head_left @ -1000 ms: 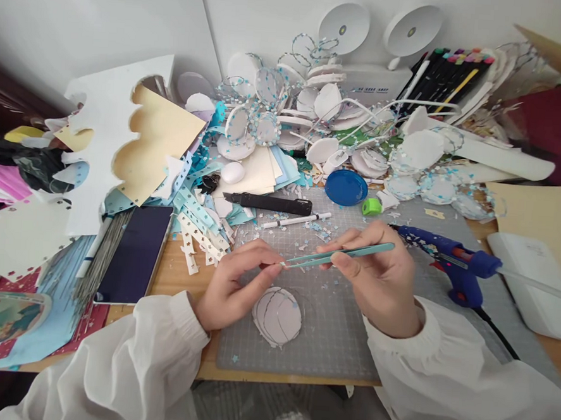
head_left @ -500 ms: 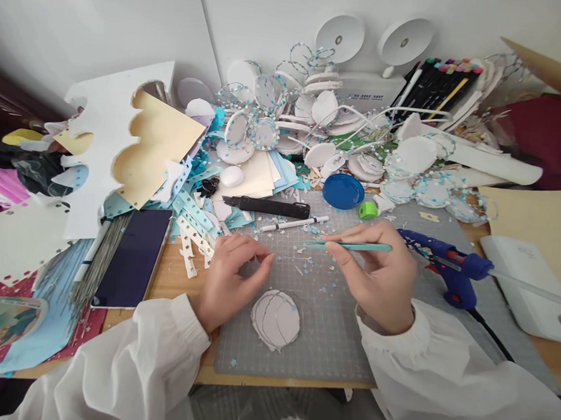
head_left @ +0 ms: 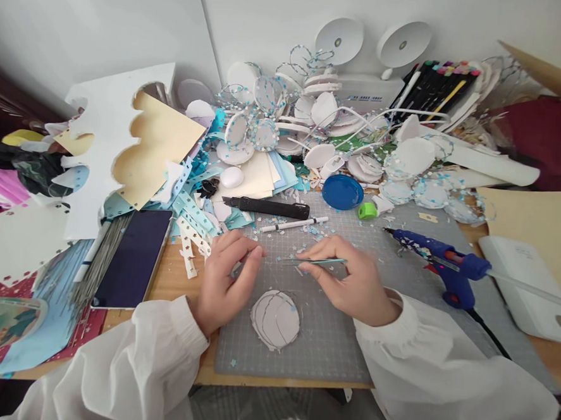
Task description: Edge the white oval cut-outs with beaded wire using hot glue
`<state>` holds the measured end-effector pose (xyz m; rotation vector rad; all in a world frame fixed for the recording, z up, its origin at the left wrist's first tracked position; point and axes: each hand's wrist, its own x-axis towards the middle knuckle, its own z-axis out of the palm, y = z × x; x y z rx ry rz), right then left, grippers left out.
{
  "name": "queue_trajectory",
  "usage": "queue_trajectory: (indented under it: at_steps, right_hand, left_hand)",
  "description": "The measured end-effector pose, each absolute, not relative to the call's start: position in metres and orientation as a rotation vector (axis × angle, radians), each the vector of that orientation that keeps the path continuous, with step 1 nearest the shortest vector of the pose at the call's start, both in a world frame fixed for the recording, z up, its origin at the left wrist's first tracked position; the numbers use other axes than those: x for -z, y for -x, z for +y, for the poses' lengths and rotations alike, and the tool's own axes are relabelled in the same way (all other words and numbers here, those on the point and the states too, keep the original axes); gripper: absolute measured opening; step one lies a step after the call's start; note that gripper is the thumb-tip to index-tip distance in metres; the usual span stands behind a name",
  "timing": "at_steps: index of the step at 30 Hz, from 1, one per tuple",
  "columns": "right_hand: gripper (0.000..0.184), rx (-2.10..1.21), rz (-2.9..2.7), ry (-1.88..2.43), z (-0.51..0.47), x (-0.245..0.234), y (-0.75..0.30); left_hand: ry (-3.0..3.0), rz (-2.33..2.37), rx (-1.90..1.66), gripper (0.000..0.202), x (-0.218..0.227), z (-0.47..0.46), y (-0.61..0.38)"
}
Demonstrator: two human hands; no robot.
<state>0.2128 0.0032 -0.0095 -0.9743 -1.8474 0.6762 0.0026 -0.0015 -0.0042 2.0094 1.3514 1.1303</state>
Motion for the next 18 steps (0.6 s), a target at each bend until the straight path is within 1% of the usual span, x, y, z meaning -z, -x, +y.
queue_trajectory:
  at_steps: [10, 14, 18]
  right_hand:
    - [0.012, -0.607, -1.831, 1.006, 0.0035, 0.0188, -0.2058]
    - [0.013, -0.678, -1.665, 1.064, 0.0031, 0.015, -0.2064]
    - [0.017, -0.781, -1.501, 1.074, 0.0042, 0.0115, -0.2099]
  left_hand:
    - [-1.987, 1.305, -1.138, 0.022, 0.0038, -0.0059, -0.0011]
    - [-1.989, 1.293, -1.128, 0.022, 0.003, -0.0058, -0.0005]
    - [-2.017, 1.267, -1.122, 0.018, 0.0036, -0.0054, -0.0004]
